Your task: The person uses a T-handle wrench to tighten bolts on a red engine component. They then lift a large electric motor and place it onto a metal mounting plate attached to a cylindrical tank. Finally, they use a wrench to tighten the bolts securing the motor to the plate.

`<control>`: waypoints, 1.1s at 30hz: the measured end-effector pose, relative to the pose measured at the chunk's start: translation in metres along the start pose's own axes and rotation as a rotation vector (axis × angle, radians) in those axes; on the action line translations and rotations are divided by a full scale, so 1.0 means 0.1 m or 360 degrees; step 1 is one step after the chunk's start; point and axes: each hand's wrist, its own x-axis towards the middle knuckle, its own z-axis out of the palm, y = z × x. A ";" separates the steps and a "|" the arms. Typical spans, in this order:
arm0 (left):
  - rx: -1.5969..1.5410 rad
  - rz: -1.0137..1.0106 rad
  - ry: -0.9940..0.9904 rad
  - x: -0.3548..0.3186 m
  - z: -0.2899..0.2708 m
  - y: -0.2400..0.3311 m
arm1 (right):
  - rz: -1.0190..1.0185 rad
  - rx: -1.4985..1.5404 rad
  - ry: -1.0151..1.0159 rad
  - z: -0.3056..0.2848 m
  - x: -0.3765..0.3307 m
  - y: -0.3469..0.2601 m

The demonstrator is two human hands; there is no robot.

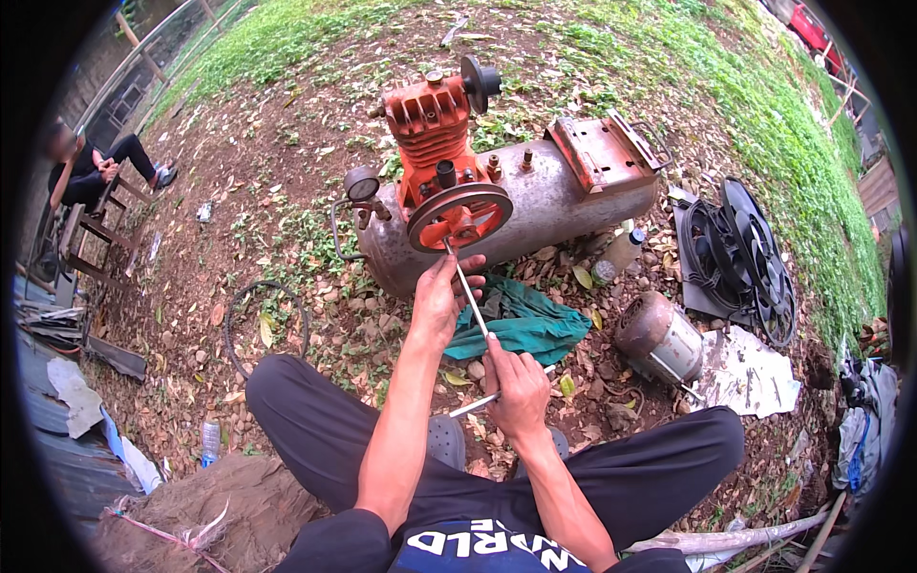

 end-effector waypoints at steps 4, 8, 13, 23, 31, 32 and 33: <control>-0.0008 -0.0022 -0.0016 0.00 -0.02 0.00 | 0.0500 0.0554 -0.0149 -0.02 0.00 -0.07; 0.0112 -0.0046 -0.0043 -0.02 -0.03 0.01 | 0.2037 0.2662 -0.0338 -0.22 0.09 -0.25; 0.0202 -0.0011 -0.0009 0.00 -0.08 0.01 | 0.2034 0.2184 -0.1312 -0.38 -0.16 -0.02; 0.0158 0.0051 0.0084 0.07 -0.02 -0.12 | 0.0845 0.0573 -0.0456 -0.36 -0.30 -0.02; -0.0391 0.0015 0.0088 0.09 0.02 -0.20 | 0.1690 0.1561 -0.0547 -0.21 -0.36 -0.09; -0.0508 -0.0009 0.0050 0.10 0.03 -0.22 | 0.1896 0.1895 -0.0227 -0.12 -0.39 -0.19; -0.0623 -0.0028 0.0021 0.11 0.00 -0.23 | 0.2128 0.2352 -0.0460 -0.18 -0.39 -0.15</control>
